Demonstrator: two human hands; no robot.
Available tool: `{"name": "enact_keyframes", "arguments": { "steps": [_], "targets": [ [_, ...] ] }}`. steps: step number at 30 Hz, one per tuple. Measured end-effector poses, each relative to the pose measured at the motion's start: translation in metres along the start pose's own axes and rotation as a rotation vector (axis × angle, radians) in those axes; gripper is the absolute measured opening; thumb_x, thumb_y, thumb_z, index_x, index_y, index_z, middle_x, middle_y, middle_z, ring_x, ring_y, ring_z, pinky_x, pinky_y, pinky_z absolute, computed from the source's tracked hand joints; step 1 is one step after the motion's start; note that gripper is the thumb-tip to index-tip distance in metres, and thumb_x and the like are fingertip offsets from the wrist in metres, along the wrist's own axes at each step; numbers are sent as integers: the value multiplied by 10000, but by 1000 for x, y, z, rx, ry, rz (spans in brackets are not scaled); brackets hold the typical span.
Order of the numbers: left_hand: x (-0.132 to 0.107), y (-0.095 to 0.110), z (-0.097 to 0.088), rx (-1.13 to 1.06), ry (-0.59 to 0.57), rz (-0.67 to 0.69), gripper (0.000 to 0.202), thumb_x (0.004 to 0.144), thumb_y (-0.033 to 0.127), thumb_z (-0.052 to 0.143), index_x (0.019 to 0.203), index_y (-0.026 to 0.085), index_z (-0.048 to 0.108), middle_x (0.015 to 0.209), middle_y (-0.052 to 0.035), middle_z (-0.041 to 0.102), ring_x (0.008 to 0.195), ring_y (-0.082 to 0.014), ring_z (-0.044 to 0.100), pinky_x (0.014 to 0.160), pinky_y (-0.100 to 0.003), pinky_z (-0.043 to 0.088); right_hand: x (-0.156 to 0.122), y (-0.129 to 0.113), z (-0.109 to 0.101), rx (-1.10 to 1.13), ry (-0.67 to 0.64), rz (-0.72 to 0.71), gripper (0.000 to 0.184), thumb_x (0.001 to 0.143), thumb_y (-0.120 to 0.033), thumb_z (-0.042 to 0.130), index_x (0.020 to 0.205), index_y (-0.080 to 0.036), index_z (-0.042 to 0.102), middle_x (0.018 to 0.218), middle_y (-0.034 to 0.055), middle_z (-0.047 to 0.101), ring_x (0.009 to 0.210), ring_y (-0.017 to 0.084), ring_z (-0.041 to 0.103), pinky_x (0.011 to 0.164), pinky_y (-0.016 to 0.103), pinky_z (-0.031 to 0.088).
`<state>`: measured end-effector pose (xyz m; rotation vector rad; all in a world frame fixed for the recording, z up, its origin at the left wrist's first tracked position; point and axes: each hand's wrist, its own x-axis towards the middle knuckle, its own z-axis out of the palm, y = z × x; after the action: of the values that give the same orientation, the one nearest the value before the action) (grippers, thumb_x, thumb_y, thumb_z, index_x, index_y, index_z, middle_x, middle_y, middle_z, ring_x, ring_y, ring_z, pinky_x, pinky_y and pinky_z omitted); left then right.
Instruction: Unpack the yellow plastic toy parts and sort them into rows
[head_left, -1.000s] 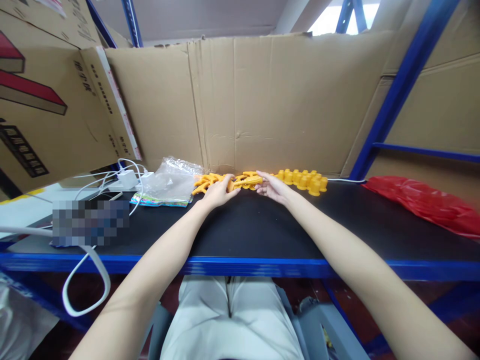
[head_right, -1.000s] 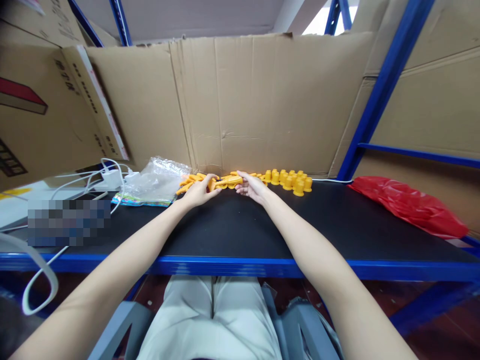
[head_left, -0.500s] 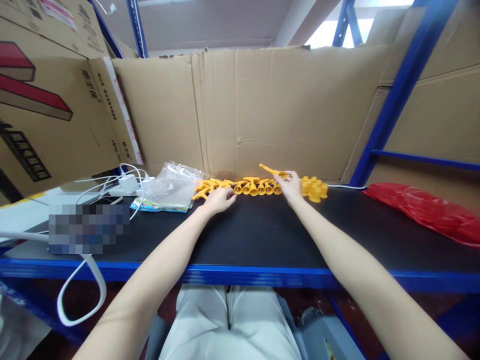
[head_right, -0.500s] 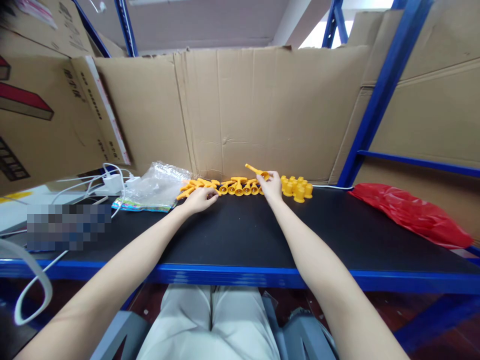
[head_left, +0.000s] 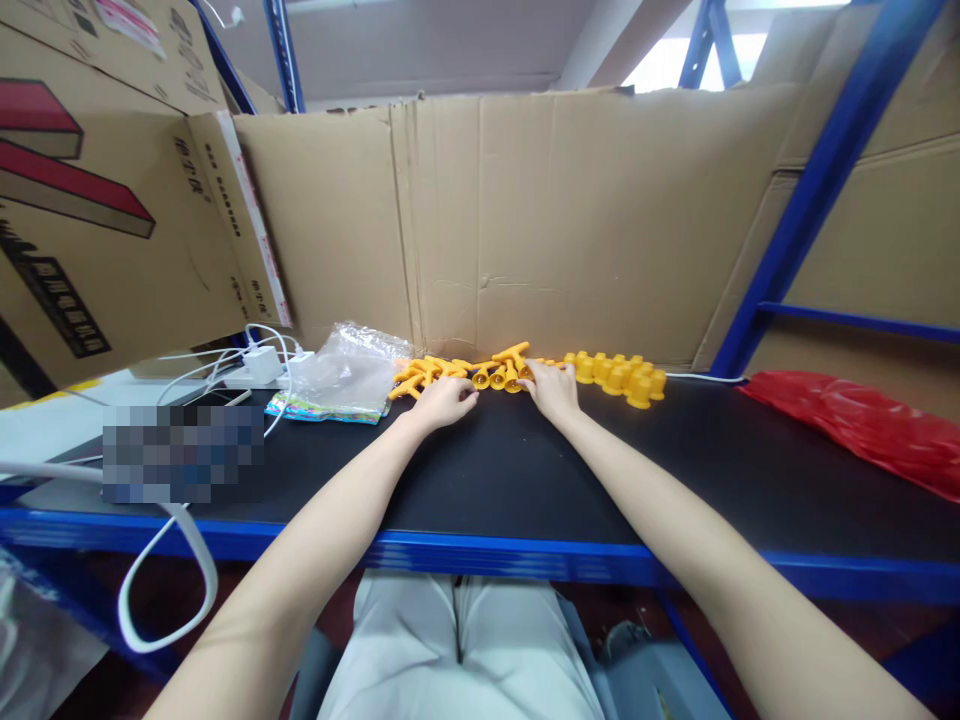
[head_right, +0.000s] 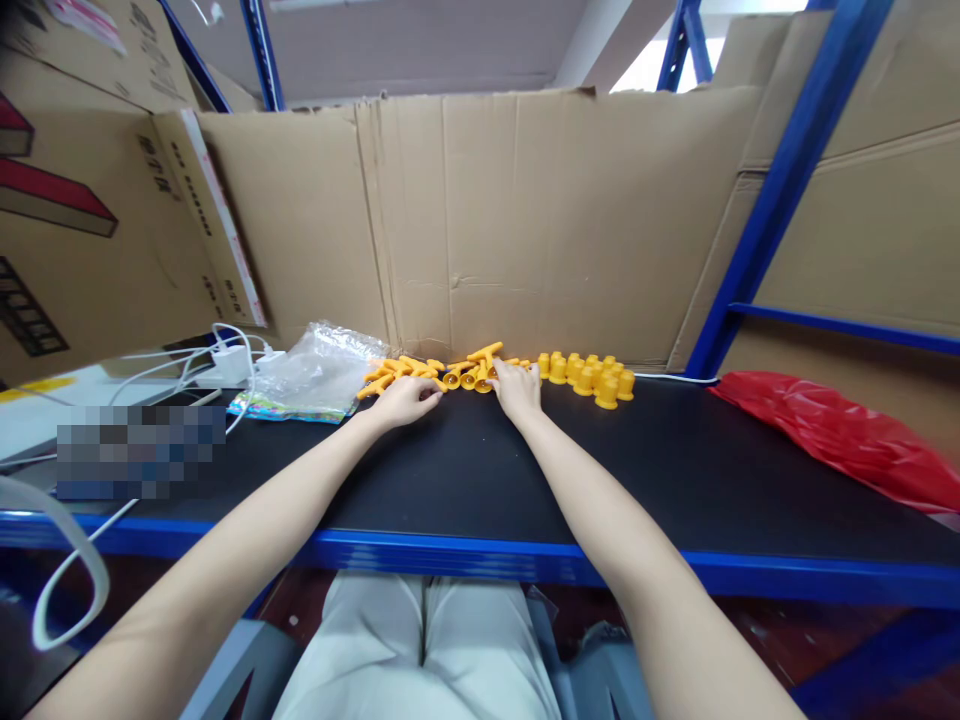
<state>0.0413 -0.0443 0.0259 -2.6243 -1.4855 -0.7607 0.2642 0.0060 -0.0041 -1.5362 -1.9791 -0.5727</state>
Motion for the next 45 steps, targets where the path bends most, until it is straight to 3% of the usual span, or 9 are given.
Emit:
{"name": "enact_keyframes", "arguments": {
  "steps": [5,10,19,28,33,37,41,43,45],
  "targets": [
    [0,1,-1,25,-11,-3,241,847,287,464,752,169,652,729,-41,655,659,-157,569,605,-260,384,2,2,-2,-30,-61,40,374,942,-320,422,1265,-171,537,1055,148,685,943,266,610,867,411,285],
    [1,-1,2,-10,-11,7,241,845,284,463,796,171,670,775,-49,673,712,-167,594,650,-268,422,4,0,-3,13,-44,30,354,939,-382,412,1143,-149,582,1079,159,662,1002,276,574,868,396,292],
    [0,1,2,-14,-37,-13,254,842,297,456,786,177,672,776,-50,671,717,-172,595,662,-278,437,11,-3,-8,-37,-28,44,284,930,-368,426,986,-148,596,998,152,669,898,265,552,833,391,276],
    [1,1,1,-14,-41,0,254,850,297,452,779,176,664,757,-43,663,702,-166,588,639,-272,418,19,-5,-2,-63,-92,62,374,936,-439,386,978,-144,613,980,159,678,935,275,551,846,425,294],
    [0,2,0,-19,-57,0,253,846,297,454,794,177,670,769,-44,666,702,-165,588,637,-269,418,21,1,-5,-4,-144,80,406,917,-480,399,1029,-156,616,1066,152,654,1010,294,544,883,468,308],
    [0,2,1,-13,-48,-2,250,842,295,457,798,176,671,783,-48,672,711,-168,590,640,-270,422,28,20,-13,30,-98,140,377,912,-443,401,1012,-151,618,1091,164,634,1035,299,532,910,501,306],
    [0,2,1,-12,-45,-7,260,844,303,451,781,177,670,767,-47,667,705,-169,589,642,-273,425,38,62,-24,55,-58,313,69,773,-215,567,766,-149,586,996,177,620,1037,327,526,933,584,271],
    [1,1,1,-11,-43,-8,266,847,305,446,776,178,668,761,-47,664,700,-169,586,641,-273,424,40,88,-31,132,29,430,171,673,-154,627,590,-190,482,853,151,597,1050,340,515,980,628,197],
    [0,1,1,-6,-43,-7,267,846,306,443,770,179,666,755,-46,661,690,-167,581,633,-273,417,42,113,-36,176,79,485,255,665,-189,636,542,-226,415,764,112,555,1069,348,501,991,671,150]
  ]
}}
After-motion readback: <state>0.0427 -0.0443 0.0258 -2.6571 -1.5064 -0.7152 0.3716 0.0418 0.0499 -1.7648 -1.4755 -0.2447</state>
